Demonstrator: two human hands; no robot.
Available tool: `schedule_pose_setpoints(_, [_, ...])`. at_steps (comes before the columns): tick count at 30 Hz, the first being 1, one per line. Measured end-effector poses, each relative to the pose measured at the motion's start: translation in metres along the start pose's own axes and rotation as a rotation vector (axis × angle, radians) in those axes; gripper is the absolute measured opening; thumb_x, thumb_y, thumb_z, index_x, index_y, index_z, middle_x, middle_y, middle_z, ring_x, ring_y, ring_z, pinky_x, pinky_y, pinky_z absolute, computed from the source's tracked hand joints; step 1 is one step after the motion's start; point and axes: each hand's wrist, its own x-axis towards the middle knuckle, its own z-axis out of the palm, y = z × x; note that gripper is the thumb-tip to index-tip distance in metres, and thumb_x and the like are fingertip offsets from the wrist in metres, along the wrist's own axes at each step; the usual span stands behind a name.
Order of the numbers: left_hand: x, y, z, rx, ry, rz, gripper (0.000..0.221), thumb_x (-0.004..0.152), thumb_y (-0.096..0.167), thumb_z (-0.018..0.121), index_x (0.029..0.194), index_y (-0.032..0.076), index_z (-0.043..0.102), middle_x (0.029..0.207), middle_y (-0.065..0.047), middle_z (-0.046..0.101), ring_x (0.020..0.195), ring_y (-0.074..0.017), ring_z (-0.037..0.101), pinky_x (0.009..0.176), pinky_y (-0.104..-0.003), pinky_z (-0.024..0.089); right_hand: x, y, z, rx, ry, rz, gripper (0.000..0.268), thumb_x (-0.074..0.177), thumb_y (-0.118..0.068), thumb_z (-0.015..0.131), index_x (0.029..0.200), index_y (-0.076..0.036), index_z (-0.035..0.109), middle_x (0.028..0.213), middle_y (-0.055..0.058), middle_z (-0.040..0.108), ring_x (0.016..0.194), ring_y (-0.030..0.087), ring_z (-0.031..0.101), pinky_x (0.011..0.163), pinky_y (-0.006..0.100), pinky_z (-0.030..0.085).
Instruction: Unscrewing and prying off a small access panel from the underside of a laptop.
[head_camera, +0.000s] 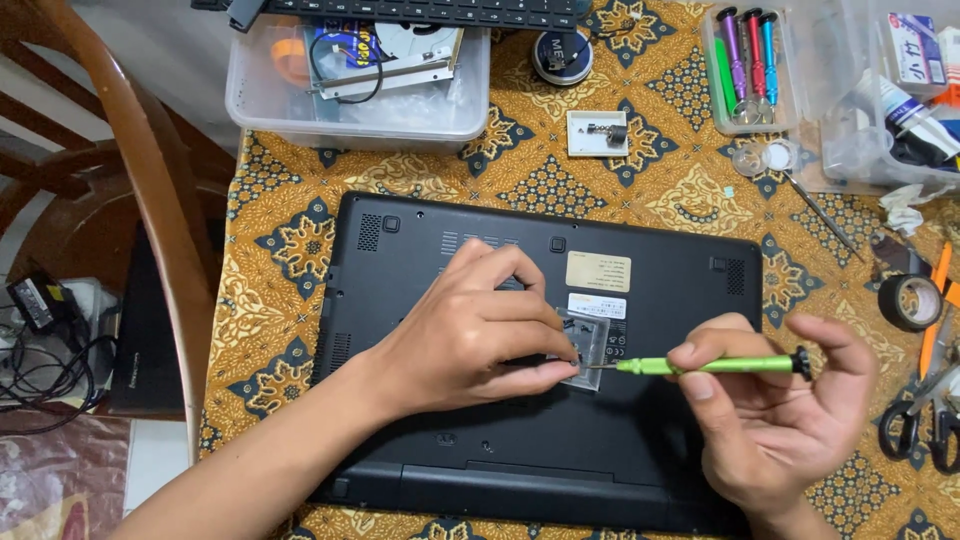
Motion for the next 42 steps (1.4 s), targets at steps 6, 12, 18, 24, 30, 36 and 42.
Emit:
schedule_pose_setpoints(6, [-0.001,0.001,0.000,0.029,-0.008,0.020,0.013,0.095,0.022,0.081,0.093,0.011,0.074,0.091,0.003,0.070,0.092,-0.0273,0.055,0.075,-0.041,0.030,0.002,-0.006,0.002,-0.090,-0.083,-0.076,0.057,0.091,0.007,0.061,0.135,-0.007,0.026,0.089,0.027,0.067,0.078,0.034,0.066,0.088,0.046,0.057])
schedule_pose_setpoints(12, [-0.001,0.007,-0.005,0.196,-0.007,0.071,0.018,0.099,0.020,0.077,0.085,0.011,0.068,0.087,0.003,0.067,0.089,-0.0285,0.055,0.070,-0.041,0.031,0.009,-0.017,0.002,-0.104,-0.260,-0.199,0.066,0.092,0.008,0.067,0.146,-0.013,0.034,0.102,0.024,0.074,0.088,0.030,0.077,0.092,0.039,0.063])
schedule_pose_setpoints(18, [-0.006,0.033,-0.019,0.365,-0.045,0.020,0.031,0.098,0.012,0.073,0.072,0.010,0.056,0.075,-0.001,0.059,0.086,-0.0284,0.056,0.070,-0.041,0.036,0.010,-0.050,0.027,-0.238,-0.402,-0.384,0.062,0.098,0.004,0.067,0.146,-0.012,0.031,0.109,0.022,0.073,0.102,0.031,0.078,0.098,0.041,0.067])
schedule_pose_setpoints(24, [-0.057,0.061,-0.067,0.333,-0.068,-0.142,0.019,0.092,0.013,0.078,0.083,0.005,0.063,0.085,-0.004,0.065,0.086,-0.0309,0.055,0.069,-0.045,0.033,0.004,-0.065,0.082,-0.099,-0.543,-0.407,0.057,0.101,0.000,0.071,0.146,-0.010,0.037,0.121,0.017,0.075,0.105,0.025,0.078,0.099,0.034,0.064])
schedule_pose_setpoints(30, [-0.145,0.071,-0.095,0.132,-0.009,-0.436,0.013,0.085,0.016,0.082,0.095,0.010,0.077,0.094,0.000,0.073,0.093,-0.0245,0.057,0.082,-0.040,0.041,0.005,-0.051,0.150,0.011,-0.815,-0.554,0.048,0.101,-0.001,0.072,0.138,-0.001,0.042,0.120,0.020,0.070,0.103,0.033,0.076,0.094,0.041,0.063])
schedule_pose_setpoints(36, [-0.175,0.067,-0.099,0.067,0.090,-0.541,0.013,0.087,0.022,0.081,0.096,0.013,0.082,0.091,0.001,0.074,0.095,-0.0224,0.056,0.084,-0.040,0.039,0.017,-0.042,0.175,0.076,-0.954,-0.435,0.056,0.101,-0.002,0.071,0.146,-0.009,0.039,0.129,0.015,0.071,0.121,0.027,0.076,0.110,0.042,0.062])
schedule_pose_setpoints(42, [-0.182,0.086,-0.090,0.000,0.156,-0.579,0.018,0.082,0.022,0.084,0.098,0.013,0.081,0.090,0.003,0.075,0.091,-0.0177,0.054,0.085,-0.036,0.041,0.009,-0.048,0.176,0.221,-1.057,-0.367,0.052,0.104,-0.001,0.065,0.148,-0.011,0.039,0.119,0.015,0.074,0.108,0.027,0.079,0.100,0.038,0.063])
